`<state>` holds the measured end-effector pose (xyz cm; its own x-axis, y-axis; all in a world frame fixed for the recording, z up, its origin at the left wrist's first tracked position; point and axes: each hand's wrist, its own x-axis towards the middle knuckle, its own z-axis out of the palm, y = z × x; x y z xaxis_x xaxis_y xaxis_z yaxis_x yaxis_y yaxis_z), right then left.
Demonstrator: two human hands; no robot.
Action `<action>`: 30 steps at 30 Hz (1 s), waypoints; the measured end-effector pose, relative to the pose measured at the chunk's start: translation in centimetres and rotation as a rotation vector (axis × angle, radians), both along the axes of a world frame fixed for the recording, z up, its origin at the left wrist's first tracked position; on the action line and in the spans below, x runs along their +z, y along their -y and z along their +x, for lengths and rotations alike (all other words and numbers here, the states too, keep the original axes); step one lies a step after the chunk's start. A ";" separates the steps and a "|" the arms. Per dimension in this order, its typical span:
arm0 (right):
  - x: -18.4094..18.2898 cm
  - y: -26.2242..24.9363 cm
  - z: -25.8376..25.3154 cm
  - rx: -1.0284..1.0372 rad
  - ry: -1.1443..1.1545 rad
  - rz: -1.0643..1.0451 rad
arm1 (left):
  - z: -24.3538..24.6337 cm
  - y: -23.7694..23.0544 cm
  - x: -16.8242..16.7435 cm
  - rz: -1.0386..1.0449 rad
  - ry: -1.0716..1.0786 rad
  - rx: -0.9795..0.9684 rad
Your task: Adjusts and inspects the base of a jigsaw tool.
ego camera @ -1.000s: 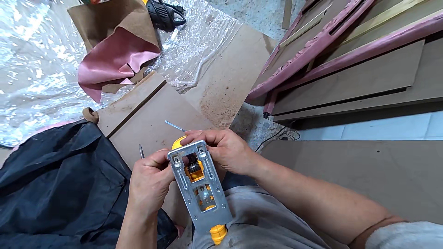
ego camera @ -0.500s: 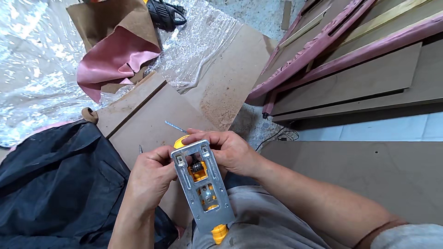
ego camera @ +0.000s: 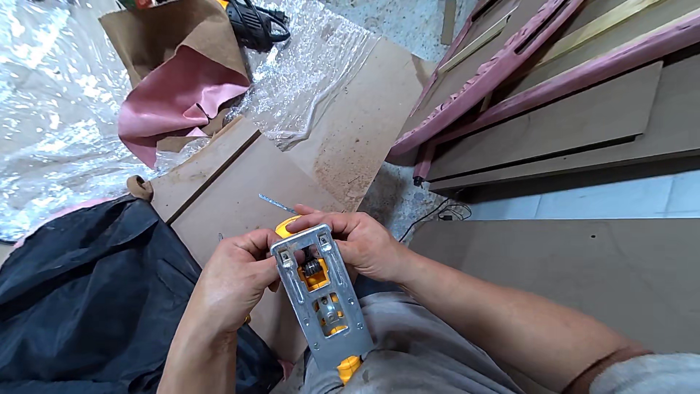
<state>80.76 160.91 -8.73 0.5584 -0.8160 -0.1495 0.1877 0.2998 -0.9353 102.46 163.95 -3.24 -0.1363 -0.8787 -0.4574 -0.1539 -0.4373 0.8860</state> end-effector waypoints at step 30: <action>1.0 1.8 -0.6 0.192 -0.006 -0.031 | 0.3 1.1 0.8 0.030 -0.029 -0.128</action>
<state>80.19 159.11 -7.78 0.7037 -0.6985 -0.1301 0.1240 0.3010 -0.9455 102.78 162.88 -2.47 -0.2598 -0.8394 -0.4774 -0.1846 -0.4421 0.8778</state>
